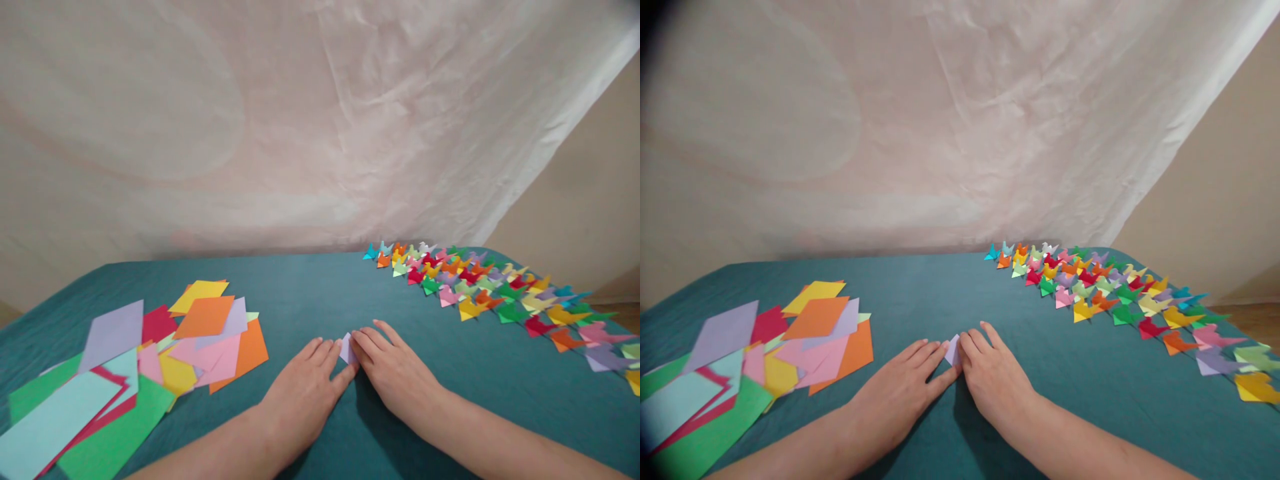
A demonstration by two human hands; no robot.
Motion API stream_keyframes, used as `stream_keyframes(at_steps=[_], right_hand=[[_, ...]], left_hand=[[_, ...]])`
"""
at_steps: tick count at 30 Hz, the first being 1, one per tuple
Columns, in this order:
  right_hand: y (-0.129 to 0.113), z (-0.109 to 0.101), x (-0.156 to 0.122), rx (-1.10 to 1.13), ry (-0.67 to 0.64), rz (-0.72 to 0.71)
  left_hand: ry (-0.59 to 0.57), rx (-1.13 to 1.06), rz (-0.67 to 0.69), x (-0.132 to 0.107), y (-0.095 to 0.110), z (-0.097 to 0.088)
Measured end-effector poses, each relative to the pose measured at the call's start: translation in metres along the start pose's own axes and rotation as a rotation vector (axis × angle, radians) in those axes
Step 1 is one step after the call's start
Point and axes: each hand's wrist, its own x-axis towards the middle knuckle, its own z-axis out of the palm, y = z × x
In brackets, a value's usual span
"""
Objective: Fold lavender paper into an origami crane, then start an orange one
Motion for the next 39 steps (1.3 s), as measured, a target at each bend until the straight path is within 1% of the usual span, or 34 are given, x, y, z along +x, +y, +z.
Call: stream_keyframes(at_steps=[3, 12, 19, 23, 28, 34, 39], right_hand=[[0.004, 0.000, 0.003, 0.029, -0.012, 0.022], [0.011, 0.001, 0.003, 0.040, 0.008, -0.012], [0.014, -0.007, 0.001, 0.052, -0.010, -0.062], [0.019, -0.012, -0.003, 0.097, -0.064, -0.086], [0.026, -0.022, -0.006, 0.182, -0.144, -0.108], [0.032, -0.037, -0.006, 0.290, -0.279, -0.134], [0.038, -0.043, -0.009, 0.410, -0.398, -0.146]], left_hand=[[-0.014, 0.004, -0.003, 0.000, 0.001, -0.001], [-0.032, -0.026, 0.011, 0.000, -0.002, -0.009], [-0.048, -0.029, -0.014, 0.004, -0.005, -0.013], [-0.040, -0.026, -0.041, 0.006, -0.003, -0.012], [-0.036, -0.033, -0.039, 0.007, -0.001, -0.009], [-0.064, -0.060, -0.023, 0.006, -0.002, -0.006], [-0.073, -0.058, -0.026, 0.005, -0.002, -0.005]])
